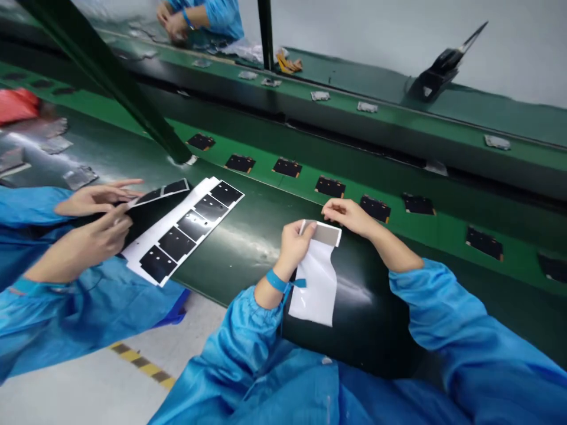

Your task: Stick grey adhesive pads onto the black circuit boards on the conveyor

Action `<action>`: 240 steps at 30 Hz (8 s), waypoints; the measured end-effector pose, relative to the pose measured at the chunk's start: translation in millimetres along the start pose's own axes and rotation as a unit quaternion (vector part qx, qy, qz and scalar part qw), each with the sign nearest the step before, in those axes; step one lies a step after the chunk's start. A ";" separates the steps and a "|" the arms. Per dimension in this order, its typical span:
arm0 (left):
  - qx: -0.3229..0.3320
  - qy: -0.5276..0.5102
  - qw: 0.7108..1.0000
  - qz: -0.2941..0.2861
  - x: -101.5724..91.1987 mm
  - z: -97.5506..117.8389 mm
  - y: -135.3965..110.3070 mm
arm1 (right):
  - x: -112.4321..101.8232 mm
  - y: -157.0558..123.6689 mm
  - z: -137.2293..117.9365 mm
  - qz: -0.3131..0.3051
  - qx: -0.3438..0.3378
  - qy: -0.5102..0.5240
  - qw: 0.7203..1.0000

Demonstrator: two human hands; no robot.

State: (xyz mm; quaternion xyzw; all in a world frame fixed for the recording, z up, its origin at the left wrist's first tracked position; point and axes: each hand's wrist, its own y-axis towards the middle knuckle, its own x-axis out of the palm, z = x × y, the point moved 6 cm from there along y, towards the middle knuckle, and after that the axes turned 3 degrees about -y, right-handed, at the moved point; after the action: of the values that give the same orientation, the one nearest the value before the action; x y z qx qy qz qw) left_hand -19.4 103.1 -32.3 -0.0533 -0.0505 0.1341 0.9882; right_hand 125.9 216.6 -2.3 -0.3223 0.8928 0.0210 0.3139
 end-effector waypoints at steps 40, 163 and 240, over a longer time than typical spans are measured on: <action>0.023 0.024 0.999 -0.013 5.9 9.9 -3.9 | 45.9 -69.0 -43.1 0.216 -0.246 -0.238 0.914; 0.058 0.038 0.997 -0.014 2.5 12.6 -5.4 | 12.4 -76.5 -9.4 0.107 -0.054 0.083 0.989; 0.148 0.147 0.976 -0.060 15.0 24.6 -7.6 | -13.7 115.2 13.7 0.084 -0.064 -0.170 0.980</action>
State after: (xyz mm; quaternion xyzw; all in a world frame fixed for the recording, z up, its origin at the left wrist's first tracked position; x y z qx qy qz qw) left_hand -5.8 102.1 -5.8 0.0780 0.1123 0.0714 0.9880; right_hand 73.7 318.8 -24.4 -0.2571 0.8474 0.1588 0.4365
